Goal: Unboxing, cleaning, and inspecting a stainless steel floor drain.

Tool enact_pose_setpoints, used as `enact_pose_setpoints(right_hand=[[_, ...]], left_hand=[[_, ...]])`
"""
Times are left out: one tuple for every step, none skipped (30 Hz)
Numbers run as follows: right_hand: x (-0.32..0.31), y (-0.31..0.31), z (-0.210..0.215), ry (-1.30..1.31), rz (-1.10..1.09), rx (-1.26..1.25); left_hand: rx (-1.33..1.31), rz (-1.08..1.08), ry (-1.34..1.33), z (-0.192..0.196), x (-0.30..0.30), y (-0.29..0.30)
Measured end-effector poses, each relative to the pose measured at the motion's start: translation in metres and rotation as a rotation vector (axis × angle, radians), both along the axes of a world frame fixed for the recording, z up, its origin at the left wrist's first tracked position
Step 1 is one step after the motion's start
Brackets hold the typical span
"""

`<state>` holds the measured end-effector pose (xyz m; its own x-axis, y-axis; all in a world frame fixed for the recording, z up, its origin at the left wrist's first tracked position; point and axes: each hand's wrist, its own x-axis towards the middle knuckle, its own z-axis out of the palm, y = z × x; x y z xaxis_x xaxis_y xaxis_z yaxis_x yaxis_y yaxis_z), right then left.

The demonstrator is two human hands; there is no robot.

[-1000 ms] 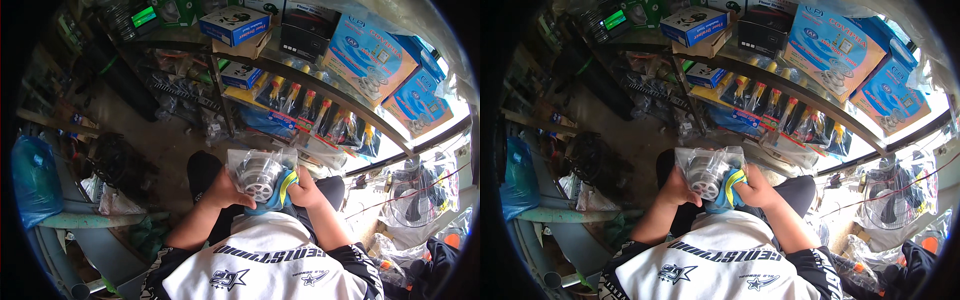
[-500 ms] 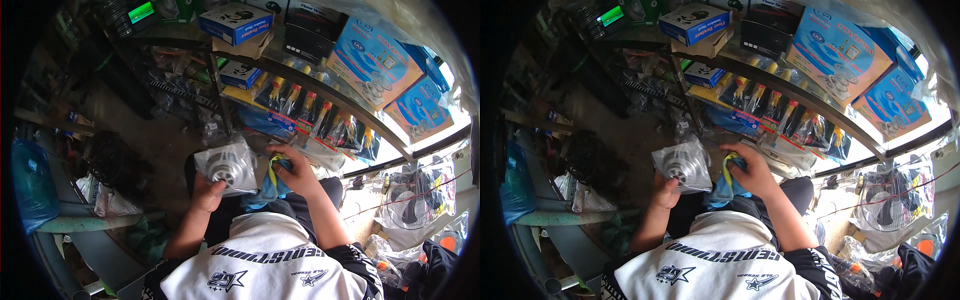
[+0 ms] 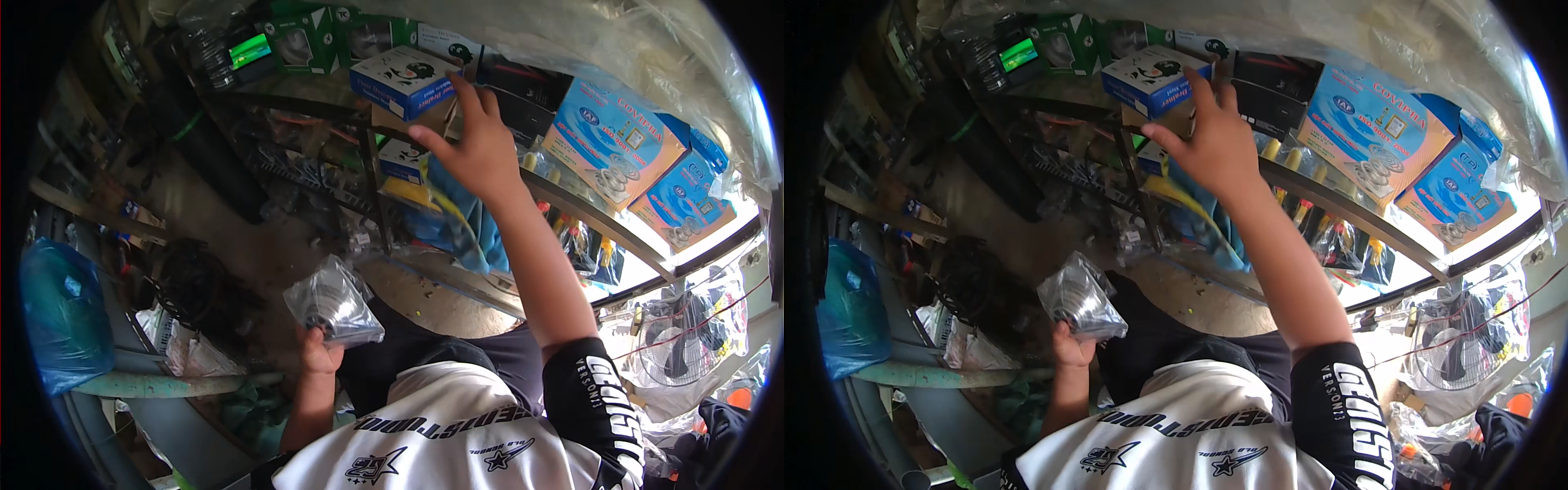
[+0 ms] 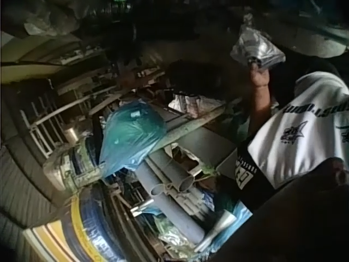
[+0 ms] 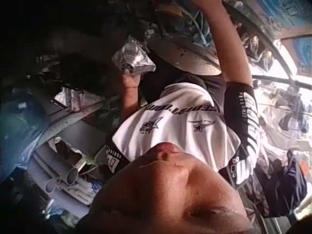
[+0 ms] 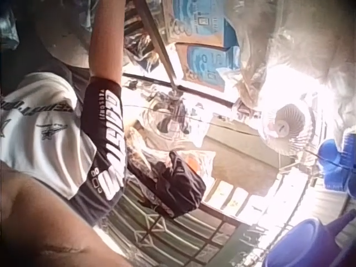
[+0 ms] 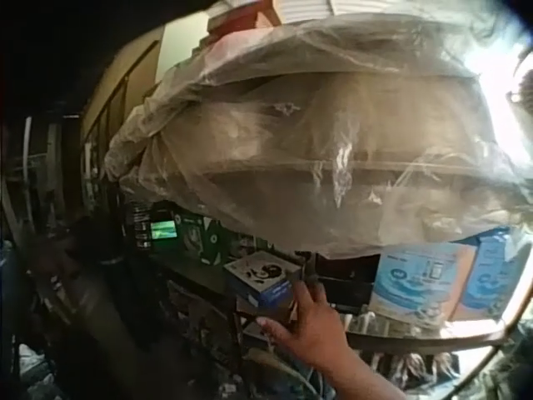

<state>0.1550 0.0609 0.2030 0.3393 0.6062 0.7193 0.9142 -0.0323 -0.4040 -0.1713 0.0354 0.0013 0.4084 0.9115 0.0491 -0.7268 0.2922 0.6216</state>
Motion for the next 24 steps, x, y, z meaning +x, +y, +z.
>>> enact_pose_setpoints(right_hand=[[0.003, 0.01, 0.006, -0.001, 0.001, 0.014], [0.006, 0.02, 0.011, -0.064, -0.005, -0.083], [0.009, 0.029, 0.014, -0.127, -0.012, -0.181], [0.013, 0.038, 0.011, -0.196, 0.009, -0.254], [0.016, 0.044, 0.006, -0.196, 0.012, -0.247], [0.019, 0.049, 0.001, -0.201, 0.049, -0.257], [0.019, 0.051, 0.001, -0.209, 0.092, -0.268], [0.02, 0.05, 0.001, -0.212, 0.099, -0.264], [0.022, 0.046, 0.001, -0.192, 0.119, -0.203], [0.022, 0.043, 0.0, -0.171, 0.138, -0.143], [0.021, 0.041, 0.002, -0.172, 0.14, -0.142], [0.021, 0.038, 0.004, -0.116, 0.111, -0.054], [0.022, 0.035, 0.003, -0.055, 0.075, 0.031], [0.022, 0.035, 0.003, -0.051, 0.066, 0.03], [0.02, 0.038, 0.004, -0.04, 0.01, 0.045], [0.022, 0.039, 0.005, -0.031, -0.052, 0.061], [0.025, 0.037, 0.005, -0.029, -0.072, 0.061], [0.028, 0.035, 0.006, 0.071, -0.099, 0.019], [0.03, 0.034, 0.006, 0.172, -0.12, -0.022], [0.033, 0.032, 0.006, 0.274, -0.14, -0.062], [0.036, 0.028, 0.006, 0.278, -0.153, -0.057], [0.037, 0.026, 0.005, 0.362, -0.112, -0.08], [0.038, 0.024, 0.005, 0.446, -0.069, -0.102], [0.039, 0.021, 0.006, 0.448, -0.074, -0.096]], left_hand=[[0.014, 0.001, -0.001, 0.003, -0.001, -0.001], [0.049, 0.007, -0.005, 0.005, -0.003, -0.001], [0.084, 0.011, -0.009, 0.007, -0.007, -0.001], [0.113, 0.032, -0.02, 0.0, -0.015, 0.002], [0.12, 0.036, -0.02, 0.001, -0.019, 0.001], [0.133, 0.071, -0.023, 0.005, -0.023, 0.001], [0.143, 0.112, -0.027, 0.008, -0.026, 0.0], [0.145, 0.142, -0.012, 0.01, -0.031, -0.001], [0.149, 0.148, -0.013, 0.009, -0.036, 0.0], [0.193, 0.153, 0.016, 0.007, -0.043, 0.003], [0.235, 0.157, 0.043, 0.003, -0.049, 0.004], [0.236, 0.191, 0.063, -0.005, -0.053, 0.007], [0.236, 0.184, 0.066, -0.011, -0.058, 0.008], [0.208, 0.211, 0.081, -0.016, -0.062, 0.009], [0.182, 0.235, 0.096, -0.02, -0.066, 0.009], [0.158, 0.236, 0.102, -0.021, -0.068, 0.008], [0.16, 0.216, 0.103, -0.023, -0.07, 0.008], [0.143, 0.233, 0.106, -0.026, -0.071, 0.008], [0.125, 0.256, 0.111, -0.024, -0.07, 0.009], [0.122, 0.257, 0.098, -0.02, -0.066, 0.006], [0.126, 0.244, 0.1, -0.018, -0.064, 0.007], [0.116, 0.241, 0.094, -0.017, -0.063, 0.007], [0.106, 0.239, 0.087, -0.017, -0.062, 0.008], [0.11, 0.233, 0.088, -0.017, -0.06, 0.01]])
